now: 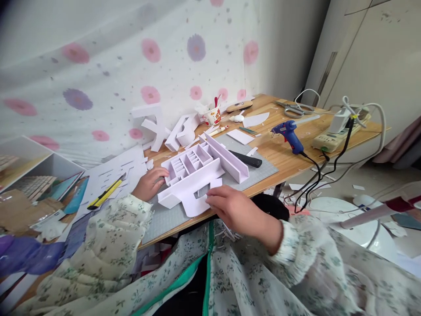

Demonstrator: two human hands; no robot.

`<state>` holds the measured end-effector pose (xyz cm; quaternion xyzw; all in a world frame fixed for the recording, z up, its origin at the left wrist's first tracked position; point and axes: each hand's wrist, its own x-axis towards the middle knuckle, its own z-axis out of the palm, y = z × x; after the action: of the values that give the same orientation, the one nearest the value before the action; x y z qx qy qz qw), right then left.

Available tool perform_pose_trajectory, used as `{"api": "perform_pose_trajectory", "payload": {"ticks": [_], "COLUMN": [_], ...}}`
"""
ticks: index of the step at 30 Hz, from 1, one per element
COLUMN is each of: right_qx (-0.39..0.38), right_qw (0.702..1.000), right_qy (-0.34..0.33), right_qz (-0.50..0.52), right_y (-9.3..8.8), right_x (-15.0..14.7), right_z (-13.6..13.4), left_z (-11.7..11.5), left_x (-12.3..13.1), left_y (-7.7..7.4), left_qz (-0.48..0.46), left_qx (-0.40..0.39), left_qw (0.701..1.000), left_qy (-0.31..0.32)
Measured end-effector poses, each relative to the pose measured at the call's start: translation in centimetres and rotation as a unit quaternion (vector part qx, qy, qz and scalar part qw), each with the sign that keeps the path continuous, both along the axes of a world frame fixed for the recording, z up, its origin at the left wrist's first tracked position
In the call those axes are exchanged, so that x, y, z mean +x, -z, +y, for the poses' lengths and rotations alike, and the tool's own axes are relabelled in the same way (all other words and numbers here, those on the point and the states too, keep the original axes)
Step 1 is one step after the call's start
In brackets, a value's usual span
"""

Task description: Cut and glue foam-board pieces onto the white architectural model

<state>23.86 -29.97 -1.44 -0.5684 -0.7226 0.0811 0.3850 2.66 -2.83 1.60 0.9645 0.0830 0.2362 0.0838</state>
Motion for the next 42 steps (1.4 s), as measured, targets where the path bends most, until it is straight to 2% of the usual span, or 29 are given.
{"api": "perform_pose_trajectory", "payload": {"ticks": [4,8,15,22,28,31,34,38,42], "right_qx": [-0.065,-0.099,-0.089,-0.085,-0.107,-0.111,-0.1,-0.082,-0.131], "right_qw": [0.987,0.974,0.98,0.98,0.968,0.964,0.964,0.976,0.974], "right_qy": [0.074,0.088,0.081,0.045,0.081,0.081,0.047,-0.057,-0.142], "right_qz": [-0.125,-0.184,-0.158,-0.174,-0.211,-0.228,-0.241,-0.192,-0.116], "right_y": [0.0,0.0,0.4,0.4,0.4,0.1,-0.3,-0.9,-1.6], "right_x": [-1.1,-0.9,-1.1,-2.8,-4.2,-4.6,-4.3,-2.3,-0.1], "right_z": [5.0,7.9,8.3,9.5,9.6,9.0,7.1,2.1,-2.4], "left_z": [0.2,-0.6,-1.3,-1.1,-0.7,-0.6,-0.5,-0.4,-0.1], "left_x": [0.6,0.4,-0.1,0.1,0.0,0.1,0.0,-0.1,0.2], "left_y": [1.2,1.9,2.6,2.8,3.2,3.4,3.5,3.6,4.2], "left_qz": [-0.006,-0.039,-0.1,-0.109,-0.119,-0.122,-0.125,-0.136,-0.136], "left_qx": [-0.008,-0.013,-0.038,-0.073,-0.11,-0.129,-0.151,-0.197,-0.272], "left_qw": [1.0,0.999,0.99,0.987,0.982,0.979,0.974,0.962,0.941], "left_qy": [-0.002,-0.032,-0.092,-0.091,-0.097,-0.102,-0.109,-0.13,-0.15]}}
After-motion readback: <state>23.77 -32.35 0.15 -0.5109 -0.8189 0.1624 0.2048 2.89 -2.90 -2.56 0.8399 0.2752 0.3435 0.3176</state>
